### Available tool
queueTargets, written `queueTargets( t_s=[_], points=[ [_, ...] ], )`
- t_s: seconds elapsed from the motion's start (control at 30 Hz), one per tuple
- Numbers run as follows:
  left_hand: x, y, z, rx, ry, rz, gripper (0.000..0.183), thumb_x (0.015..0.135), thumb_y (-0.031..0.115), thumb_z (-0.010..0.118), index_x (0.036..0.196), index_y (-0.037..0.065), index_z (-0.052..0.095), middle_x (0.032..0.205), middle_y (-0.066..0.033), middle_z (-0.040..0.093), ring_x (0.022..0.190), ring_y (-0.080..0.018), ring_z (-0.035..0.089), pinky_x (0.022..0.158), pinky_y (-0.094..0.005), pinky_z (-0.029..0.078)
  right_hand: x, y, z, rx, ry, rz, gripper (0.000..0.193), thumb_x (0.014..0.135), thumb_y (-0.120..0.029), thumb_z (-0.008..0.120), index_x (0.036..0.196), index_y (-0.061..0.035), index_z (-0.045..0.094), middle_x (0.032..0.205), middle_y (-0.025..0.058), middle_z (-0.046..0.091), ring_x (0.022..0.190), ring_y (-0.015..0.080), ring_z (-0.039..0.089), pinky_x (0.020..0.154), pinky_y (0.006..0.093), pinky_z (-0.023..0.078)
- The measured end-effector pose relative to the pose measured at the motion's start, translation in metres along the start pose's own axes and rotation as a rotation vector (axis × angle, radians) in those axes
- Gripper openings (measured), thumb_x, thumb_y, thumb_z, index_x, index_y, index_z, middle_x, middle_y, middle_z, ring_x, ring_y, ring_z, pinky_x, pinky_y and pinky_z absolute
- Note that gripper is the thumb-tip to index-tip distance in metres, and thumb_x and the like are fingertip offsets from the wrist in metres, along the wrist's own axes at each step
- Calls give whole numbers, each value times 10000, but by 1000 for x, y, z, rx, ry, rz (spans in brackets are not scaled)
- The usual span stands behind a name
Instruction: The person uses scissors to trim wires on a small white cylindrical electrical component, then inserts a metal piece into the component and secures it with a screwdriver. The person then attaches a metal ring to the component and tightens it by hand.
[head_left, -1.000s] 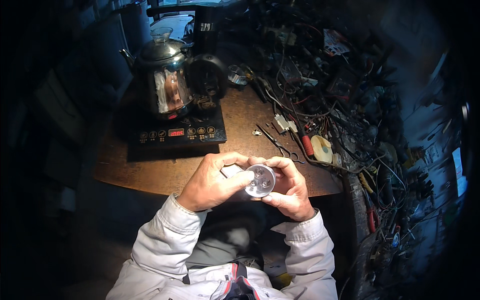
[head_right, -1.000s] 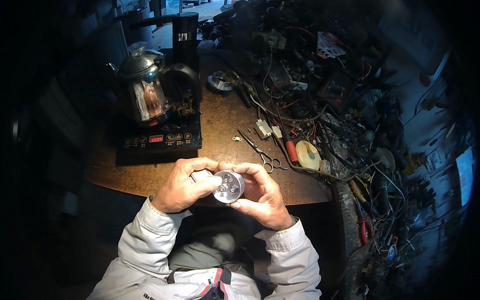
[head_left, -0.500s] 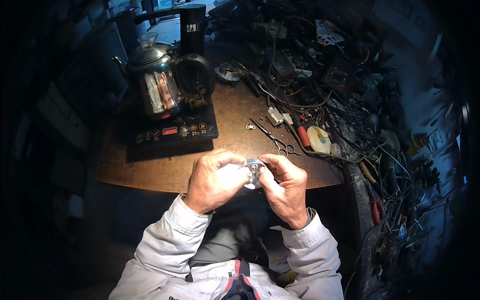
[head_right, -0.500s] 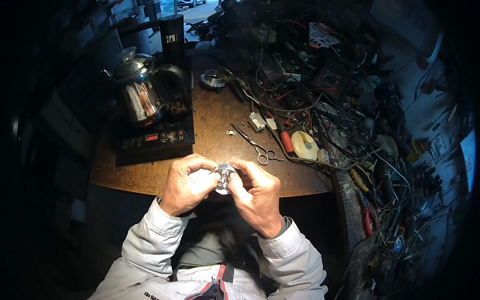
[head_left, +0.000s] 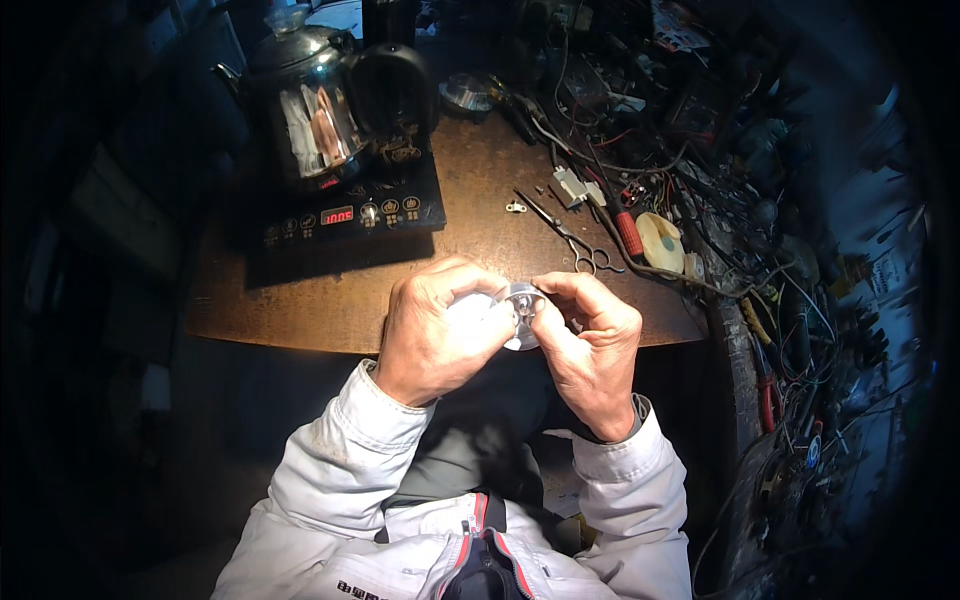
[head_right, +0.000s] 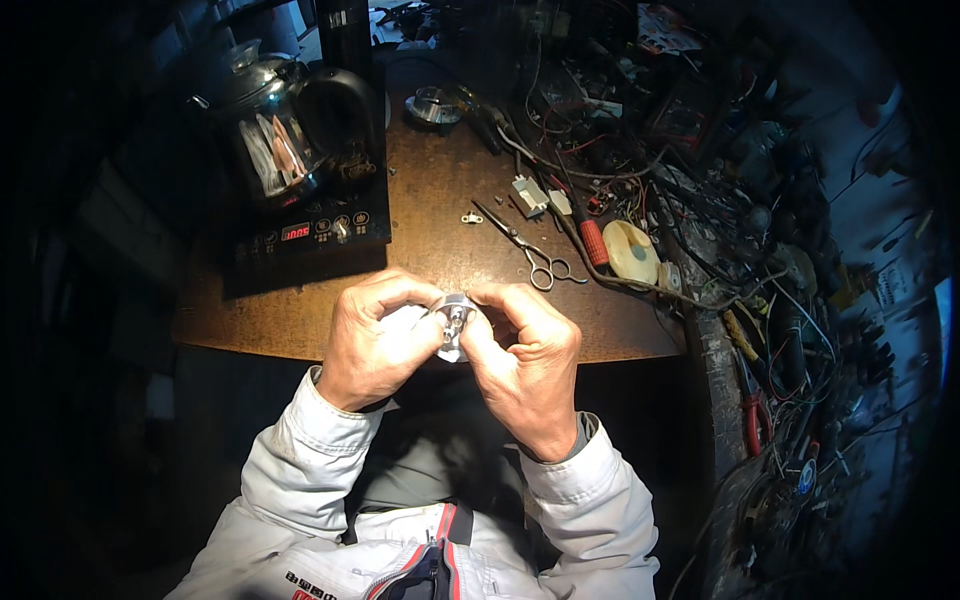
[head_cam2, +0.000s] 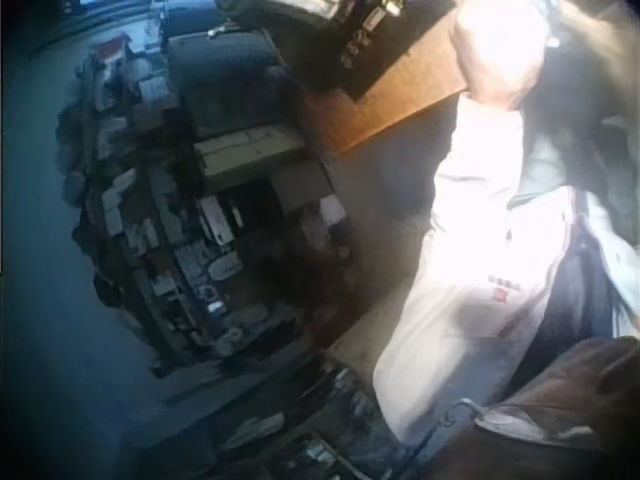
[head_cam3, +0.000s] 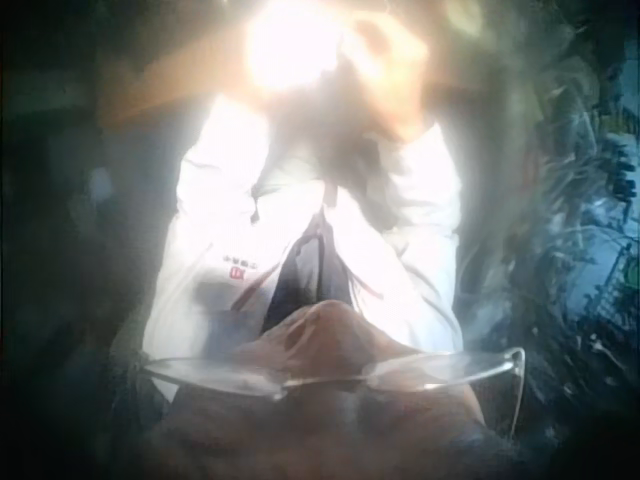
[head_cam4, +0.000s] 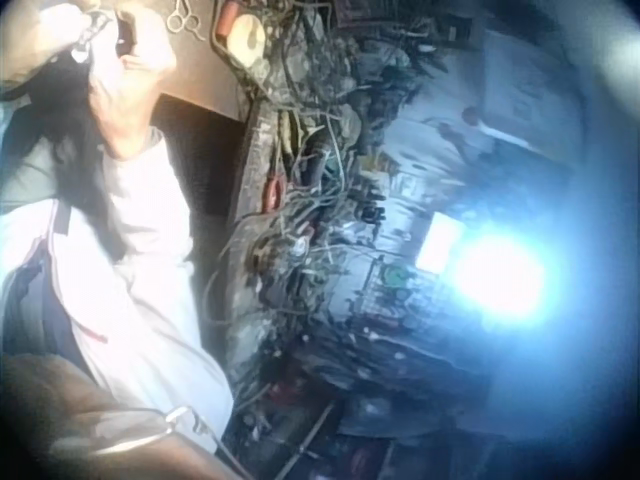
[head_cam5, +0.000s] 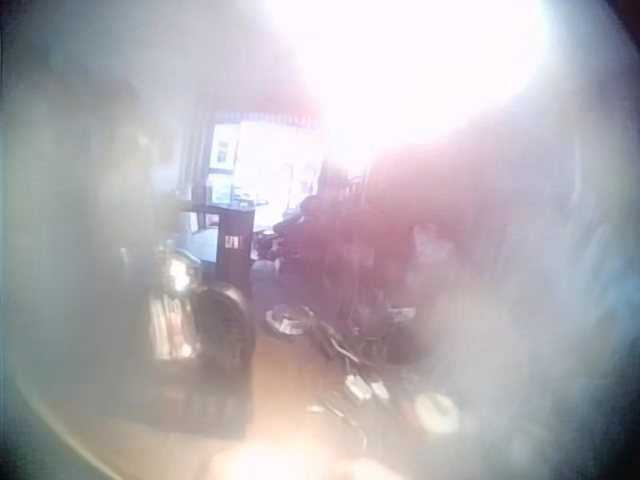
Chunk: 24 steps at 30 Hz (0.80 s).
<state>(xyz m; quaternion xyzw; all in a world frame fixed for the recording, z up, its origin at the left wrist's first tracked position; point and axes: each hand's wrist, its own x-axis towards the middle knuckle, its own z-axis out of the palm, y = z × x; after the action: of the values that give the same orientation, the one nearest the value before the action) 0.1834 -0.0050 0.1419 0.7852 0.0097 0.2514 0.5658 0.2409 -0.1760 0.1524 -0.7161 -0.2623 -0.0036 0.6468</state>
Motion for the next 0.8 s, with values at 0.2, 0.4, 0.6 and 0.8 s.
queueTargets(
  t_s=[0.2, 0.4, 0.6, 0.8],
  points=[
    [-1, -1, 1, 19, 20, 3, 163, 804, 118, 857, 912, 14, 793, 849, -125, 742, 785, -237, 736, 708, -354, 551, -1, 2, 0, -140, 16, -94, 173, 900, 20, 783, 1070, 47, 767, 924, 94, 754, 768, 111, 701, 665, 264, 546],
    [0, -2, 3, 18, 34, 20, 157, 791, 98, 843, 903, 4, 784, 847, -122, 742, 768, -222, 736, 690, -341, 555, 0, -5, 1, 96, 16, 80, 165, 922, 37, 781, 1085, 44, 752, 902, 27, 742, 785, 57, 667, 686, 218, 538],
    [-4, 3, 3, 76, 2, -3, 137, 844, -65, 744, 972, -27, 778, 919, -64, 750, 821, -99, 701, 725, -244, 557, 0, -5, 7, 152, 46, 39, 157, 908, 86, 774, 1054, 35, 745, 884, 16, 736, 783, 54, 672, 697, 214, 546],
    [2, 5, 3, -48, 76, -108, 148, 841, 90, 803, 944, -17, 797, 831, -139, 781, 740, -151, 729, 674, -303, 554, 5, -10, 4, 116, -51, 165, 272, 936, 45, 753, 1203, 68, 711, 994, 72, 761, 889, 111, 722, 791, 258, 587]
  ],
)
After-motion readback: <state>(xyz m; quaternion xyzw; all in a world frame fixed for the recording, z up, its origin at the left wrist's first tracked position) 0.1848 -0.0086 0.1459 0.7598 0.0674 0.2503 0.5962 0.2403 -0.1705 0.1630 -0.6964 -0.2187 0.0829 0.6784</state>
